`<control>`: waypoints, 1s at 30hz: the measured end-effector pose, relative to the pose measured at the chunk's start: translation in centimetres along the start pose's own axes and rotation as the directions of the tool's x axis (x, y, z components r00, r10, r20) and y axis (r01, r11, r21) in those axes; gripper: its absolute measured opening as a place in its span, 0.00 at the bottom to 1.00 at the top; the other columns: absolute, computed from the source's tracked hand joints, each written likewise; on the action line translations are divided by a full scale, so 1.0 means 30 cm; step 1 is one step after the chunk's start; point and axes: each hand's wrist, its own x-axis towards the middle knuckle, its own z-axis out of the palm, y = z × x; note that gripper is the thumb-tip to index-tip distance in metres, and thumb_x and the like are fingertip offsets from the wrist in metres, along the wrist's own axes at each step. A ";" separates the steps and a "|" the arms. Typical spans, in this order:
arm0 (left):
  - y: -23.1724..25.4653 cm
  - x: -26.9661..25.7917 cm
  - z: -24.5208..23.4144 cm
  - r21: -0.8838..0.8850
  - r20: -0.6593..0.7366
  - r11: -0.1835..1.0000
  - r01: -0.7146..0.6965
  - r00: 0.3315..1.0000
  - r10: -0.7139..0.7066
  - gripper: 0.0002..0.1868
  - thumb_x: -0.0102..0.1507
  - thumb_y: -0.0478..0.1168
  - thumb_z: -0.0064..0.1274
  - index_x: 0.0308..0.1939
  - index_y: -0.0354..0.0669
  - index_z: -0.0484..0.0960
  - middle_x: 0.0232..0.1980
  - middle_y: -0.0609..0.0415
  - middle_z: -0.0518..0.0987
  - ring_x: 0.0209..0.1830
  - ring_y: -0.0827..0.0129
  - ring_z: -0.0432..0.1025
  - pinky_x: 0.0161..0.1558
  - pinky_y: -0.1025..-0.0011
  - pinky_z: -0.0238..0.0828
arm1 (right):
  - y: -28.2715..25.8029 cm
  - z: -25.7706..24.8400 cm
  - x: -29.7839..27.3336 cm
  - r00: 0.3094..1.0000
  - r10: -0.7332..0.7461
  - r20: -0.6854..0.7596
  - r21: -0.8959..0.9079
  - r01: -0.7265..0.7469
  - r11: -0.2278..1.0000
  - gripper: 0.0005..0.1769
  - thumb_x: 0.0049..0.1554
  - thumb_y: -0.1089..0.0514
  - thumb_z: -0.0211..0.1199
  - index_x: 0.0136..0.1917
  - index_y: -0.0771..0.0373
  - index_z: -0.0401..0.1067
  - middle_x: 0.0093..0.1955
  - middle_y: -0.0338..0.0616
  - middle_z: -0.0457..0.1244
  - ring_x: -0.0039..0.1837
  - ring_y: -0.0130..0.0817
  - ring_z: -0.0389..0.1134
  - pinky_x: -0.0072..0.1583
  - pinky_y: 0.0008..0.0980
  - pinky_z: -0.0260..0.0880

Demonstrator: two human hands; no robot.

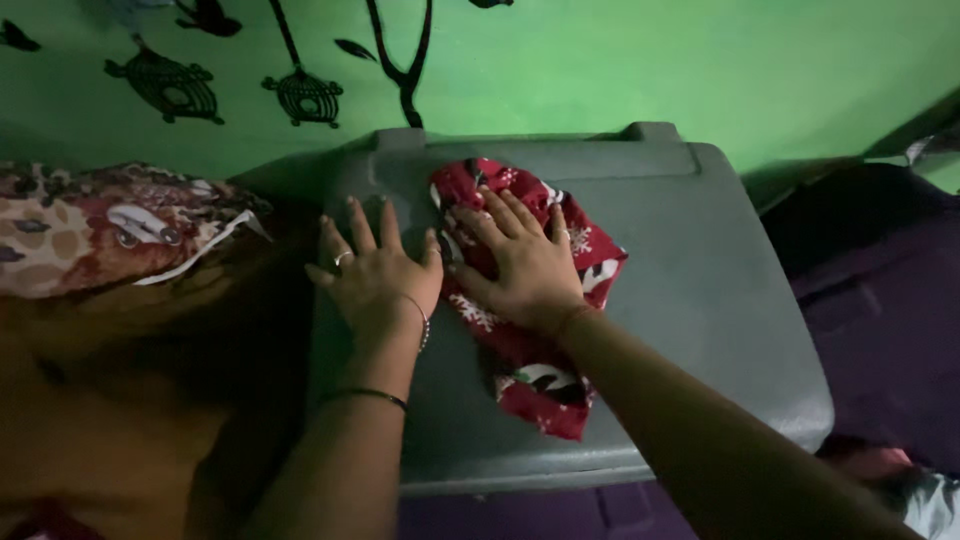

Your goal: The person hangs a bag in a closet, closes and locks the closet doors, then wipes down the doors, a large trunk, and a tabletop with a cloth.

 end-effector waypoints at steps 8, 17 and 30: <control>0.003 0.000 0.007 -0.006 -0.033 1.000 0.018 0.999 -0.018 0.41 0.65 0.71 0.31 0.79 0.66 0.50 0.83 0.60 0.42 0.82 0.55 0.35 0.74 0.38 0.36 | -0.002 0.002 -0.005 0.954 0.241 -0.178 -0.006 -0.246 0.969 0.42 0.53 0.32 0.58 0.76 0.45 0.60 0.83 0.49 0.45 0.84 0.46 0.42 0.74 0.79 0.27; 0.018 0.016 0.015 -0.013 -0.069 0.997 0.080 0.994 -0.080 0.43 0.65 0.71 0.34 0.79 0.60 0.52 0.84 0.61 0.44 0.82 0.55 0.41 0.71 0.38 0.45 | 0.064 -0.027 0.044 0.993 0.049 0.104 -0.043 -0.045 0.998 0.49 0.53 0.26 0.55 0.80 0.47 0.49 0.84 0.58 0.34 0.84 0.56 0.32 0.70 0.82 0.21; 0.034 -0.007 0.012 -0.034 -0.086 0.949 0.313 0.945 -0.314 0.47 0.64 0.76 0.30 0.81 0.59 0.50 0.84 0.53 0.47 0.75 0.43 0.57 0.65 0.36 0.58 | 0.105 -0.038 0.047 0.954 -0.232 0.192 0.040 0.228 0.973 0.51 0.54 0.24 0.53 0.81 0.47 0.45 0.85 0.57 0.32 0.84 0.57 0.30 0.71 0.79 0.20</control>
